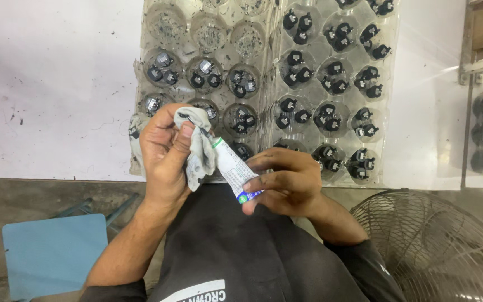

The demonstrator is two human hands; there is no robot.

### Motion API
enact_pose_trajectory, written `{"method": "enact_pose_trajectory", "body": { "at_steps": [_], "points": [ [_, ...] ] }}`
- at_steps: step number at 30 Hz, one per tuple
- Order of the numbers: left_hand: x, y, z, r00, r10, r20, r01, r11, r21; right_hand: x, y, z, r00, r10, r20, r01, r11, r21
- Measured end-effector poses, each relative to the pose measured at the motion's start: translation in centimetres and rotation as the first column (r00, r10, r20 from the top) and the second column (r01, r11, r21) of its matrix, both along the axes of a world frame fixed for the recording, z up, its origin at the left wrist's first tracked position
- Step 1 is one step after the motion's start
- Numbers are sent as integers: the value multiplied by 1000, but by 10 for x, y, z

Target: The person applies adhesive from a tube onto small black rotor-like plastic parts, one at a time, and places the treated parts into clear plastic trays. They occasionally wipe the tube nozzle with a cloth and pick new untreated parts from a pile on the table.

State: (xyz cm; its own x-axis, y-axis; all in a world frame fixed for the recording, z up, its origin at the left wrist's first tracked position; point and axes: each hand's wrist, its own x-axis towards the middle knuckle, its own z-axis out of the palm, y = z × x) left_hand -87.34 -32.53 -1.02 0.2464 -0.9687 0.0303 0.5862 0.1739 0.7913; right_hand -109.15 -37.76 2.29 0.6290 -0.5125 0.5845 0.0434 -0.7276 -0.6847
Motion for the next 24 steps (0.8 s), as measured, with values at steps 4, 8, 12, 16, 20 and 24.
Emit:
{"method": "enact_pose_trajectory", "body": {
  "at_steps": [4, 8, 12, 16, 20, 24],
  "points": [
    [8, 2, -2, 995, 46, 87, -43, 998, -38, 4, 9, 1, 986, -87, -139, 98, 992, 74],
    [20, 8, 0, 947, 139, 290, -99, 984, -149, 17, 16, -19, 997, -64, 43, 21, 760, 650],
    [26, 9, 1, 895, 214, 391, -137, 967, -217, 28, 13, -55, 916, -240, 320, -290, 155, 945],
    [38, 10, 3, 786, 285, 549, -132, 944, -302, 42, 22, -97, 890, -303, 342, -344, 46, 938],
    [55, 11, -2, 689, 314, 653, -108, 936, -336, 64, 31, -122, 873, -359, 329, -288, 163, 944],
    [67, 15, -23, 764, 250, 595, -127, 962, -241, 90, 39, -124, 842, -505, 191, 158, 569, 807]
  ]
}}
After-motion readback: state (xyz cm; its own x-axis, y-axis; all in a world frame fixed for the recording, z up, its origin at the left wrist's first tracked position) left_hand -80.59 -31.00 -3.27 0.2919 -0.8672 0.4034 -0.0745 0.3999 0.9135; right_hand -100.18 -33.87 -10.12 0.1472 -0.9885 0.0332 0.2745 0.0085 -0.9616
